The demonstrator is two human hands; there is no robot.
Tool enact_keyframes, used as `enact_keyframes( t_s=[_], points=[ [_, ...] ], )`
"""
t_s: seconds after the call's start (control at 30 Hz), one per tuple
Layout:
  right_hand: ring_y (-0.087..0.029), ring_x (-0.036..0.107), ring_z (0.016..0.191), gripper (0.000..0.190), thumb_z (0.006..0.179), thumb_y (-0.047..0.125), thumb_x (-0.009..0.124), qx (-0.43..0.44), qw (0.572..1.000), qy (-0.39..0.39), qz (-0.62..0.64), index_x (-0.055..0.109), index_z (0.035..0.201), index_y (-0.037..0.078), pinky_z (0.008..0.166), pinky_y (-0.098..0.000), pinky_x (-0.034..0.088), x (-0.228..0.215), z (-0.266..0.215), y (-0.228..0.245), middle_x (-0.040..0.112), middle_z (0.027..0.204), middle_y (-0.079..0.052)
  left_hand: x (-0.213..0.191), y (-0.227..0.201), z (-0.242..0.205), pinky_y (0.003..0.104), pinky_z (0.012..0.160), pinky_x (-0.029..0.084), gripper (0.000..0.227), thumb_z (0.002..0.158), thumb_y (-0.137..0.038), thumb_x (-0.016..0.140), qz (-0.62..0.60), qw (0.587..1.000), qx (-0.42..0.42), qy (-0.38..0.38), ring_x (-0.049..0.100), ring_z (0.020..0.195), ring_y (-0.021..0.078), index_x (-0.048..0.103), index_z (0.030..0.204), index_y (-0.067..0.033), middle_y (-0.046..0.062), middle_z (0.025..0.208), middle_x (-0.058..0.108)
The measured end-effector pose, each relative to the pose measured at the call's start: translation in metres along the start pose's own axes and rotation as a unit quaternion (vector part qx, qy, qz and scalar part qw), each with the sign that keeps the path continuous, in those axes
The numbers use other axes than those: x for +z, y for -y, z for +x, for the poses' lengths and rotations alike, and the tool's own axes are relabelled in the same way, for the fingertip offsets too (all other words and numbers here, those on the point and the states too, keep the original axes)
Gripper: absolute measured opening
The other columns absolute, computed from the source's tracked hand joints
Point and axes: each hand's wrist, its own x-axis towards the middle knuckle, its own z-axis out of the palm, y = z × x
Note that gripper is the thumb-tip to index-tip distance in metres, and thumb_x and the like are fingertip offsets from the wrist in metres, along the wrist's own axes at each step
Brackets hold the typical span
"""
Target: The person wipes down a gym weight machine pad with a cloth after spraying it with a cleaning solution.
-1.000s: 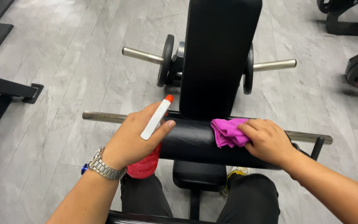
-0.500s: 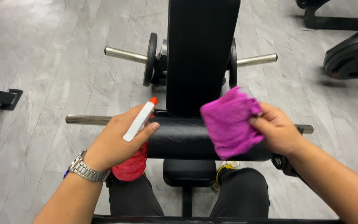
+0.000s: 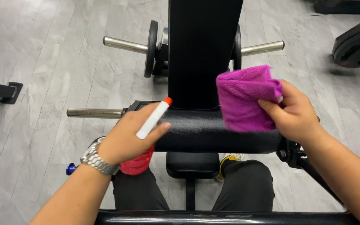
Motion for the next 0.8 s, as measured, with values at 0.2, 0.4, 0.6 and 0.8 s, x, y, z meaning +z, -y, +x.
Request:
enact_keyframes(
  t_s=[0.2,0.4,0.6,0.8],
  points=[
    [-0.037,0.078,0.12,0.053,0.076,0.019,0.09,-0.3,0.896,0.121,-0.303,0.08,0.128,0.017,0.091,-0.0499,0.066,0.059,-0.015,-0.059,0.079,0.134,-0.012,0.02,0.0,0.011,0.052,0.092,0.065,0.066,0.106,-0.044,0.062,0.025,0.997,0.054,0.057,0.081,0.111,0.0498,0.062,0.157,-0.0021,0.028,0.119,0.084],
    [-0.03,0.068,0.136,0.069,0.086,0.066,0.083,-0.302,0.841,0.22,-0.392,0.07,0.143,0.03,0.107,-0.0474,0.052,0.06,-0.004,-0.057,0.07,0.144,-0.004,0.005,-0.002,0.008,0.045,0.079,0.065,0.063,0.105,-0.044,0.064,0.009,0.998,0.055,0.001,0.084,0.091,0.0395,0.064,0.156,-0.005,0.02,0.096,0.086],
    [-0.049,0.033,0.165,0.12,0.075,0.074,0.096,-0.16,0.819,0.391,-0.388,0.038,0.174,0.039,0.124,-0.0707,0.041,0.064,0.026,-0.05,0.027,0.185,-0.013,0.0,0.004,0.011,0.049,0.078,0.063,0.064,0.105,-0.046,0.064,-0.004,0.996,0.086,-0.038,0.083,0.097,0.0464,0.063,0.153,-0.0052,0.025,0.099,0.084],
    [-0.046,0.062,0.147,0.067,0.092,0.012,0.074,-0.096,0.946,0.268,-0.157,0.067,0.157,0.023,0.117,-0.0636,0.05,0.086,0.019,-0.073,0.067,0.158,-0.017,-0.003,0.003,0.009,0.041,0.073,0.063,0.061,0.107,-0.043,0.065,-0.035,0.994,0.083,-0.053,0.084,0.086,0.037,0.065,0.151,-0.0012,0.019,0.09,0.084]
  ],
)
